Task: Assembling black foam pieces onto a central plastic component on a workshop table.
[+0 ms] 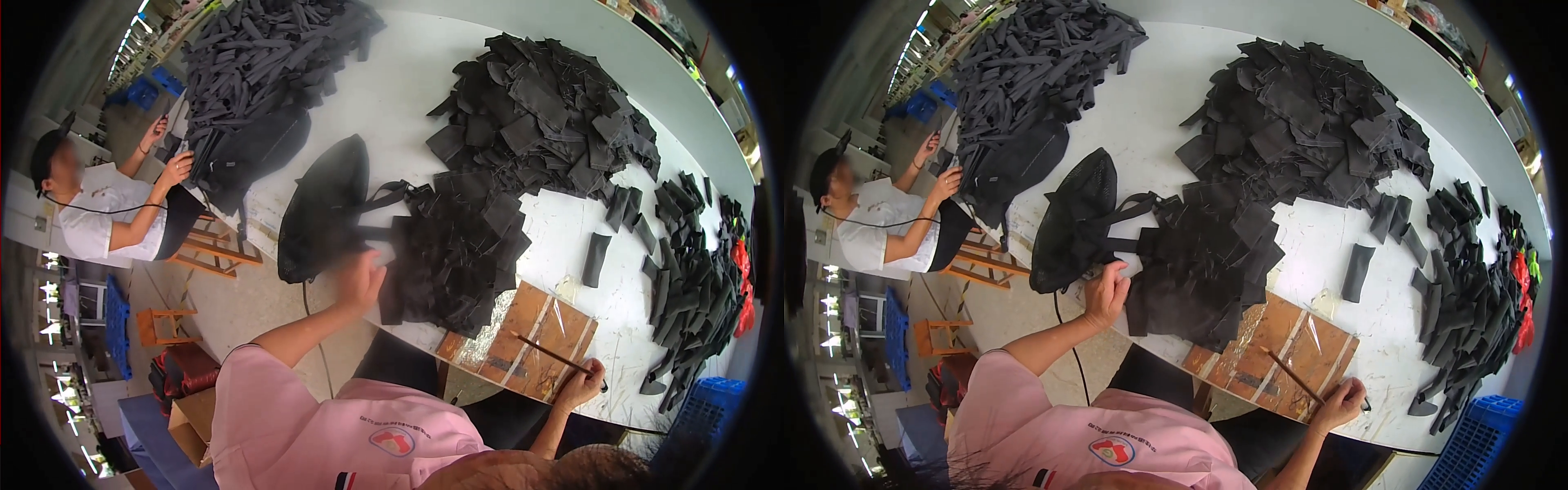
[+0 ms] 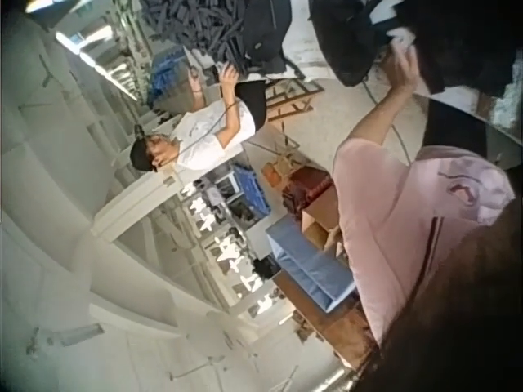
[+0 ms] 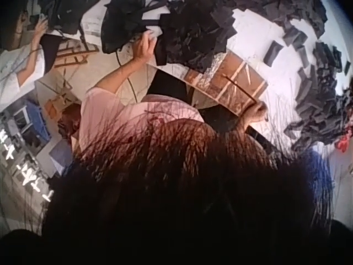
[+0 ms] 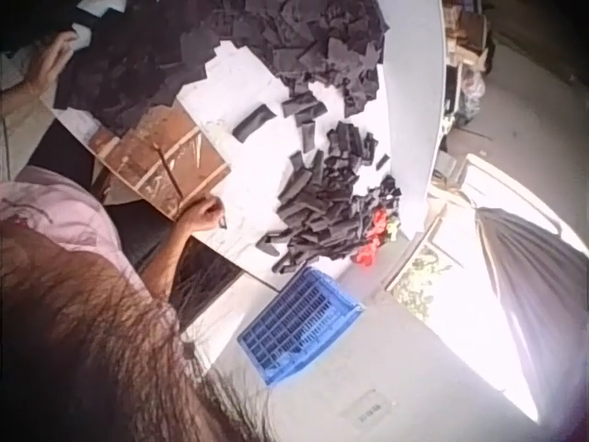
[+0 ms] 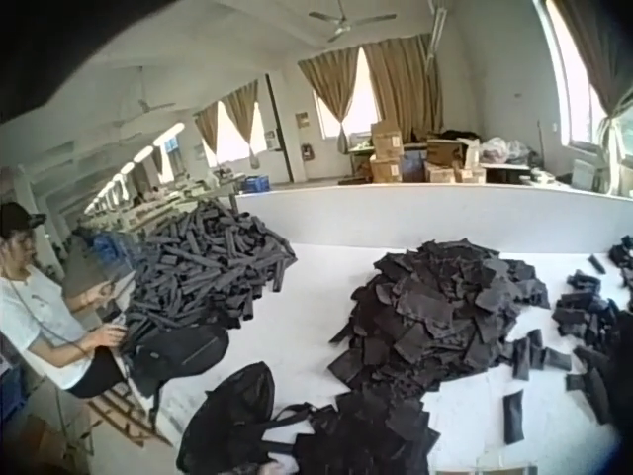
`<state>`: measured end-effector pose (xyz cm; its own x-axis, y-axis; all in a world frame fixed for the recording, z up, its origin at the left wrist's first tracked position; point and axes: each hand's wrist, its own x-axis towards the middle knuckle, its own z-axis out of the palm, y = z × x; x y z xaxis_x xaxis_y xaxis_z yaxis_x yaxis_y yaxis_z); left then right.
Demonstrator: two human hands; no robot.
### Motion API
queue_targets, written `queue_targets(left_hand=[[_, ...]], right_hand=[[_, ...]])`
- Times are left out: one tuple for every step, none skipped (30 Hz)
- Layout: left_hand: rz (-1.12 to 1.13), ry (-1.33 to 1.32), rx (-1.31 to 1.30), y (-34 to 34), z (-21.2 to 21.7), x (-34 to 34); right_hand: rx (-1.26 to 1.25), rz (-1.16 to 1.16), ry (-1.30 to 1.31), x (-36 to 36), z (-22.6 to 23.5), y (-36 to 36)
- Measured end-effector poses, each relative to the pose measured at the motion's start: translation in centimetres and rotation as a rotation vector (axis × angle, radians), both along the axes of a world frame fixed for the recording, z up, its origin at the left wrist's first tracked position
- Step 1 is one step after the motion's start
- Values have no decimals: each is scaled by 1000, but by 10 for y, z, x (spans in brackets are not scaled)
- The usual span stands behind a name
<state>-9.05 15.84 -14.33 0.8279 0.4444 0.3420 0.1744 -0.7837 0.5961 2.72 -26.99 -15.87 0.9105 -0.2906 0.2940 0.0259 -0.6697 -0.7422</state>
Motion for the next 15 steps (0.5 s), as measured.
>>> queue_targets(left_hand=[[13, -12, 42, -1, 0, 0], [20, -13, 57, -3, 1, -3], [33, 8, 38, -3, 1, -2], [46, 29, 19, -4, 0, -1], [43, 7, 35, -3, -4, 0], [54, 3, 65, -4, -4, 0], [57, -9, 81, -4, -4, 0], [61, -21, 96, -4, -4, 0], [68, -24, 106, -5, -3, 0], [87, -13, 82, -5, -4, 0], [107, -1, 57, -6, -4, -1], [116, -6, 62, -6, -3, 0], [124, 10, 49, -7, -3, 0], [136, 27, 36, -7, -3, -1], [141, -12, 49, -6, -3, -1]], right_hand=[[-35, 0, -1, 0, 5, 5], [-69, 1, -3, -1, 8, 7], [-60, -25, 40, 0, 8, 8], [-45, -21, 33, 1, 7, 6], [-75, -34, 32, 2, 5, 3], [-107, -43, 34, 0, 4, 2], [-108, -30, 32, 0, 6, 3], [-98, -20, 29, -1, 8, 5], [-105, -15, 39, -1, 9, 5], [-115, -8, 49, -1, 10, 6], [-108, 1, 46, -2, 9, 6], [-138, -5, 49, -2, 6, 4], [-169, -10, 52, -1, 4, 3], [-164, 5, 49, -1, 4, 3], [-190, 6, 53, -1, 5, 4]])
